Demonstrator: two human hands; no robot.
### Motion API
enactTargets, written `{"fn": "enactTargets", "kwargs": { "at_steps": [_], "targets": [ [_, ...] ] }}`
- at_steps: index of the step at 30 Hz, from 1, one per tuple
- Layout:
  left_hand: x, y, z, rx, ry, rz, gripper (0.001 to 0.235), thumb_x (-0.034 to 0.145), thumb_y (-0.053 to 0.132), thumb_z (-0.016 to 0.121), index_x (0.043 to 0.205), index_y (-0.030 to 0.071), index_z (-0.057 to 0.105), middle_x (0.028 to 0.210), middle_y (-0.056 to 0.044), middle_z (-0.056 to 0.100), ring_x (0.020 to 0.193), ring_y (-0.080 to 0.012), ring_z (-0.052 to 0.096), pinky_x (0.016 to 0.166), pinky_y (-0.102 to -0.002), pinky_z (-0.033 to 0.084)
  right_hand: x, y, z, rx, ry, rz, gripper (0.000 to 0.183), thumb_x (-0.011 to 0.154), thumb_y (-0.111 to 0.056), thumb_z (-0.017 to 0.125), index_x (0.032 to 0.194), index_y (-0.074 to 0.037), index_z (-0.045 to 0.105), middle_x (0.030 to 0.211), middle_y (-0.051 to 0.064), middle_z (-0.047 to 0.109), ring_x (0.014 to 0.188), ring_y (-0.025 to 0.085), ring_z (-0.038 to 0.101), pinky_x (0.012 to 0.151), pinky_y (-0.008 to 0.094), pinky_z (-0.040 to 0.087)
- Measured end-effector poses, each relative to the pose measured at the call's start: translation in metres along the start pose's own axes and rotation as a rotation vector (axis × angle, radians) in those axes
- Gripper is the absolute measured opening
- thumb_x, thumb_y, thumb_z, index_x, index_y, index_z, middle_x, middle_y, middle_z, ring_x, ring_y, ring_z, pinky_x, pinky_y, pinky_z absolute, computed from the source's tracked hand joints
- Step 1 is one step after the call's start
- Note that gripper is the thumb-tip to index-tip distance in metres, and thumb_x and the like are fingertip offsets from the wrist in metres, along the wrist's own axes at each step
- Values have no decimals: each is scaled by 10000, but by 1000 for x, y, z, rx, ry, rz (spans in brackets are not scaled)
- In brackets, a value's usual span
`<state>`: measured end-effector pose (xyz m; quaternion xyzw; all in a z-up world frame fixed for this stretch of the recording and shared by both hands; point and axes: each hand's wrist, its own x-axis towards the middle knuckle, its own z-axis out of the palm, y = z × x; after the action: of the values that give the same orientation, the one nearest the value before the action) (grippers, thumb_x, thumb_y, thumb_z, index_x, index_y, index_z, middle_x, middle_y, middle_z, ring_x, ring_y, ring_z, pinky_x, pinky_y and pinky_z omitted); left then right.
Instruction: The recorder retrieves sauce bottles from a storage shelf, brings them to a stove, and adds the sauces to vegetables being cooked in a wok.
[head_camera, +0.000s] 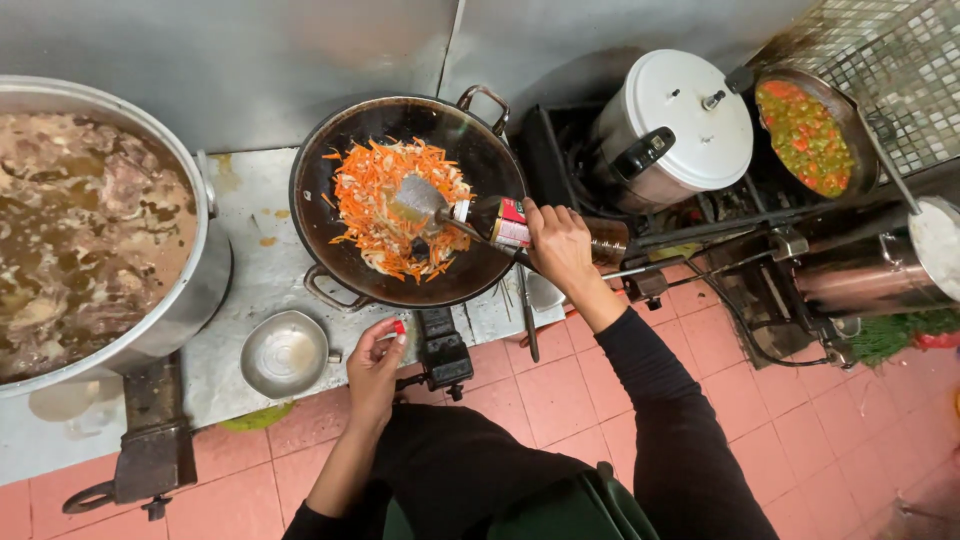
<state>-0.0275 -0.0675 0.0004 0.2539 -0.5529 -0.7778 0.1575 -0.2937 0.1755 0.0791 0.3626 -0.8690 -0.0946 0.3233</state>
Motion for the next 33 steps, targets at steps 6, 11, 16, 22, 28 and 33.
{"fn": "enactTargets", "kwargs": {
  "at_steps": [6, 11, 16, 22, 28, 33],
  "targets": [
    [2, 6, 1, 10, -21, -11, 380, 923, 90, 760, 1297, 74, 694, 1136, -104, 706, 896, -124, 662, 811, -270, 535, 1, 0, 2, -5, 2, 26, 757, 574, -258, 836, 1292, -133, 632, 831, 28, 634, 822, 222, 669, 872, 390, 584],
    [5, 1, 3, 10, -41, -11, 381, 919, 88, 764, 1293, 78, 696, 1133, -102, 707, 898, -121, 670, 822, -265, 542, 1, -2, 3, -15, -9, 45, 785, 554, -273, 840, 1300, -148, 630, 837, 17, 635, 822, 214, 668, 876, 391, 585],
    [4, 3, 6, 37, -61, -7, 382, 918, 81, 765, 1294, 83, 701, 1136, -104, 713, 898, -124, 674, 827, -282, 555, 2, -6, 0, 22, -44, 73, 797, 571, -276, 830, 1329, -148, 616, 849, 25, 640, 843, 222, 671, 875, 393, 582],
    [11, 0, 7, 60, -67, 16, 384, 923, 73, 757, 1302, 92, 694, 1137, -83, 710, 891, -95, 658, 829, -261, 557, 14, -14, -37, 293, -208, 297, 912, 595, -391, 887, 1398, -104, 564, 954, 88, 645, 932, 303, 660, 822, 475, 581],
    [30, 32, 39, 74, -127, 106, 413, 933, 16, 727, 1335, 81, 653, 1145, -102, 688, 912, -106, 651, 871, -296, 557, -1, -35, -57, 1041, -324, 893, 915, 588, -327, 925, 1411, -232, 536, 1124, 185, 697, 1109, 420, 679, 968, 522, 516],
    [43, 44, 104, 6, -300, 215, 406, 954, 34, 731, 1350, 62, 646, 1105, -80, 697, 937, -88, 648, 893, -267, 549, -51, -64, -84, 1548, 160, 953, 768, 507, -150, 997, 1190, -74, 656, 1016, 133, 713, 978, 224, 659, 903, 402, 551]
  ]
}}
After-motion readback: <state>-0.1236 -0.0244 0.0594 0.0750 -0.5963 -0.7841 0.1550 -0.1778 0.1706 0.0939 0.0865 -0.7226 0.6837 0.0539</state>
